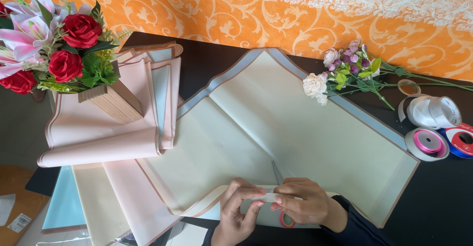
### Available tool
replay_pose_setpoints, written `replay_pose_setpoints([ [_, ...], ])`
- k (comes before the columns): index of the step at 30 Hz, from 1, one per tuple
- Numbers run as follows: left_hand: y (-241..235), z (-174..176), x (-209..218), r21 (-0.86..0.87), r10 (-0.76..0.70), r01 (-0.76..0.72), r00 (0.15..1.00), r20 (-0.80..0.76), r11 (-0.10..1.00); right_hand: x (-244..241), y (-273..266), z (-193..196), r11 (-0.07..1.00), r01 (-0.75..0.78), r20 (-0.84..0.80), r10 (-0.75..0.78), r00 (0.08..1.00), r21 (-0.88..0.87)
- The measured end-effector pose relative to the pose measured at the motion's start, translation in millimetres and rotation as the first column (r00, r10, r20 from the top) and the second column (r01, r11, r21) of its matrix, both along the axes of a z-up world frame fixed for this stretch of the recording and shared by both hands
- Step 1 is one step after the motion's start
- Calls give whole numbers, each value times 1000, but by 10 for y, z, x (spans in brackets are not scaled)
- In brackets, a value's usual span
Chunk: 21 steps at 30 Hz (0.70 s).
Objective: The person folds a sheet of light green wrapping paper on a dark table, then cuts and applies clear adhesive tape to secure the folded edge. They repeat the taping process multiple times, smoothing the tape with their fingers.
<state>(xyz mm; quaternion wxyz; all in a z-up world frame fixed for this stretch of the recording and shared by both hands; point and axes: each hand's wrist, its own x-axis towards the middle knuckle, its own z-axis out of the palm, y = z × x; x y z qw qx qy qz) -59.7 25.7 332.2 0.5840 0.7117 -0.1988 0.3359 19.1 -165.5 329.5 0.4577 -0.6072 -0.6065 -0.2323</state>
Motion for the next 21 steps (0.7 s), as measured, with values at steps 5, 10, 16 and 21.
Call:
replay_pose_setpoints([
  [5,9,-3,-3,32,1,-1,1000,-1,999,3,-4,67,1000,0,-15,0,1000,-15],
  [10,-3,-3,-4,37,10,-10,1000,-5,999,9,-10,32,998,33,1,-33,999,-49],
  [16,-26,-64,35,19,30,-30,1000,2,999,29,67,42,999,47,12,-48,999,18],
  [21,-54,-146,42,3,63,-63,998,5,998,42,100,-5,997,42,6,-43,999,61],
])
